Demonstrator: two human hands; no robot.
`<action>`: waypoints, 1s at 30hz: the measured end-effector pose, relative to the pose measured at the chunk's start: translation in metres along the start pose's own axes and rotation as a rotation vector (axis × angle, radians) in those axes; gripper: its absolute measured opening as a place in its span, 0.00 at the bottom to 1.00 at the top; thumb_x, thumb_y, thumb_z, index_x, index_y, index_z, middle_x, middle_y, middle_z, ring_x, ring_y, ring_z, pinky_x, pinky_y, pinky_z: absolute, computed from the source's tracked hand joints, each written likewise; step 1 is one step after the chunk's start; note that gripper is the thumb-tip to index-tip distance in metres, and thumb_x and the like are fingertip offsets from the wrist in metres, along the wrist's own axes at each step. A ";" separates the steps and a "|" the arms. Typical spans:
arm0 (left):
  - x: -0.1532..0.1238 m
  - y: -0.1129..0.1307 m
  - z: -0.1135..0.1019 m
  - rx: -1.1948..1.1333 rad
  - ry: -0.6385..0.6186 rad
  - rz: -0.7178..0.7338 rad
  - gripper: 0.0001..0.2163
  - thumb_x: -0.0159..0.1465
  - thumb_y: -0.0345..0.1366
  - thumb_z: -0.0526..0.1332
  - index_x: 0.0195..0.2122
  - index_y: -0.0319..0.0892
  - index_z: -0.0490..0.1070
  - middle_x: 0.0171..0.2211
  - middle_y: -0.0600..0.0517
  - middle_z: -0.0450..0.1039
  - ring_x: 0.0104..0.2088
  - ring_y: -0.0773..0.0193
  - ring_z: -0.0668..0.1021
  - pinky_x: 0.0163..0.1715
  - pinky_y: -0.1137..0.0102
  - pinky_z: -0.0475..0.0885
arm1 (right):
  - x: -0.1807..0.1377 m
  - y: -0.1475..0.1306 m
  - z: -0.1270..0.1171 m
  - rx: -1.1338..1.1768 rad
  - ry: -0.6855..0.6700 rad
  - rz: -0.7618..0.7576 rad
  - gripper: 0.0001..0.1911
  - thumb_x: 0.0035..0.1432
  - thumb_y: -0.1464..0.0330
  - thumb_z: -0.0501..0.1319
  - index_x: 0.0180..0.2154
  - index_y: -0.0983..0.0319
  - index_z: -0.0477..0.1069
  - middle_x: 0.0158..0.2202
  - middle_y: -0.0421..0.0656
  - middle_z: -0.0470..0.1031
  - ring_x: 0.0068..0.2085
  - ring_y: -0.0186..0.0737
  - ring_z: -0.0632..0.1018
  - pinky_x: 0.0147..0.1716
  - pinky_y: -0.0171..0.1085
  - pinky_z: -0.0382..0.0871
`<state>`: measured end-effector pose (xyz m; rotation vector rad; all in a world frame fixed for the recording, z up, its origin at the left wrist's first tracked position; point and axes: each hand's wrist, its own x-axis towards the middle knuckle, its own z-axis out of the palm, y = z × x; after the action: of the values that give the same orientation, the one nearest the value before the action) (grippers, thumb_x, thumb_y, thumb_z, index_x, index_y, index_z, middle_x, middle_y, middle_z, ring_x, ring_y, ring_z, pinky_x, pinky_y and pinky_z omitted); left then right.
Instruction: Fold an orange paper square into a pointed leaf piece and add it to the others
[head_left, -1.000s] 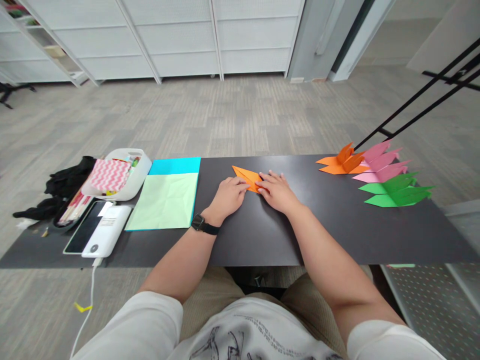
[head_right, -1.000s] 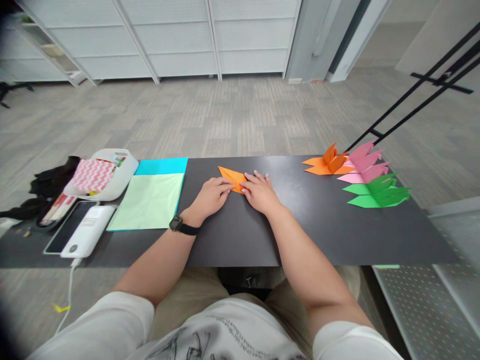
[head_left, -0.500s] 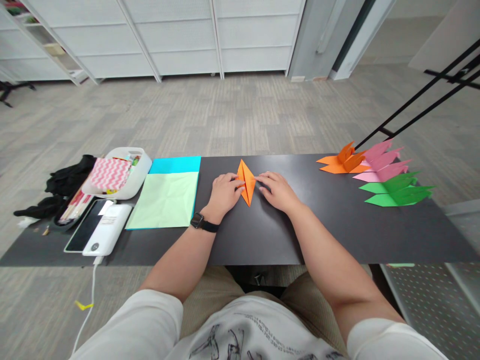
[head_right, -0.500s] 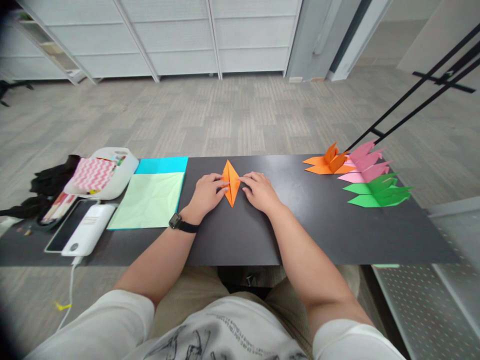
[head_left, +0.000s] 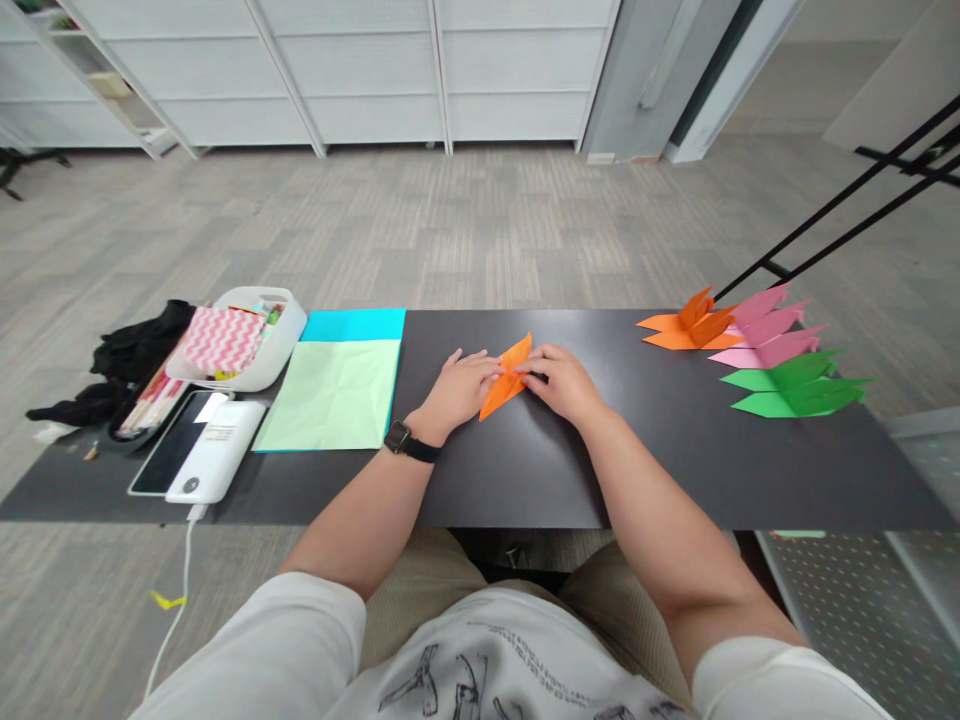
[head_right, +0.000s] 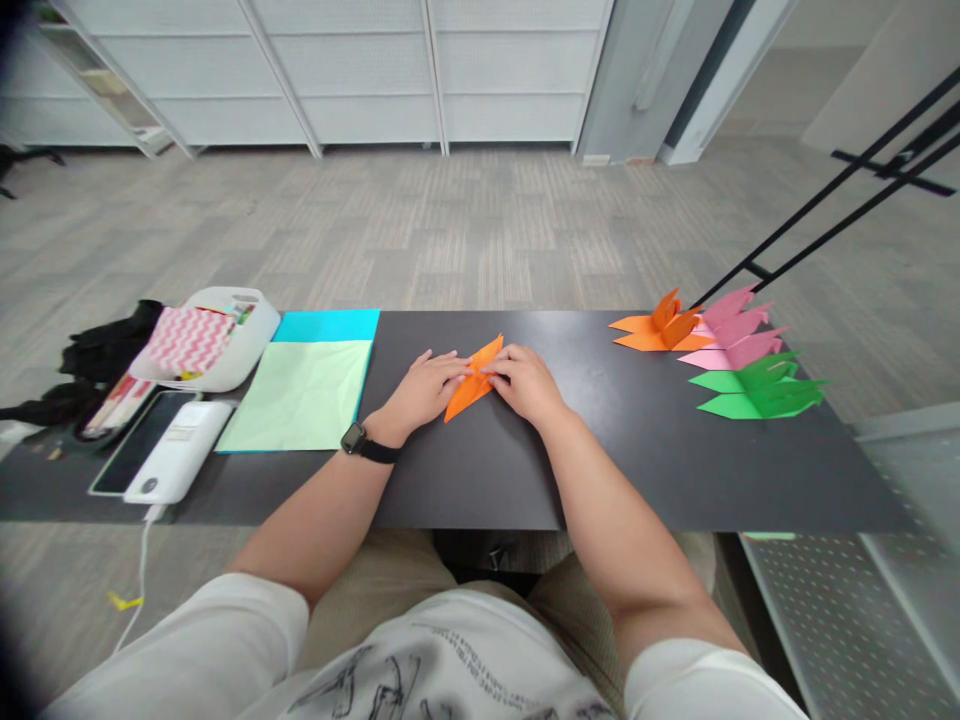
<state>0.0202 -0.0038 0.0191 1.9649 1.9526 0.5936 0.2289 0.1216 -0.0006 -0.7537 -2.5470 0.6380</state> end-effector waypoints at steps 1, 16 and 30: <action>0.000 0.001 -0.001 -0.004 -0.003 0.002 0.18 0.77 0.33 0.54 0.60 0.53 0.79 0.66 0.52 0.77 0.71 0.53 0.72 0.75 0.42 0.56 | 0.000 -0.001 -0.001 -0.003 0.003 -0.008 0.14 0.67 0.70 0.65 0.49 0.51 0.86 0.48 0.46 0.79 0.53 0.48 0.79 0.60 0.50 0.73; 0.002 -0.005 0.004 0.071 0.053 0.102 0.13 0.74 0.46 0.64 0.53 0.53 0.85 0.61 0.49 0.77 0.61 0.52 0.76 0.69 0.53 0.66 | -0.002 -0.012 -0.004 -0.085 -0.088 0.015 0.07 0.70 0.65 0.67 0.43 0.51 0.85 0.46 0.42 0.84 0.51 0.48 0.80 0.58 0.49 0.67; 0.006 -0.008 0.007 0.075 0.070 0.140 0.11 0.75 0.41 0.62 0.48 0.53 0.86 0.54 0.51 0.82 0.55 0.54 0.79 0.64 0.53 0.68 | -0.001 -0.007 0.011 -0.055 -0.015 -0.009 0.03 0.68 0.65 0.68 0.39 0.55 0.81 0.45 0.44 0.78 0.48 0.48 0.76 0.52 0.46 0.68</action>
<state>0.0167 0.0029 0.0102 2.1681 1.9147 0.6417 0.2211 0.1125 -0.0055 -0.7587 -2.5900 0.5750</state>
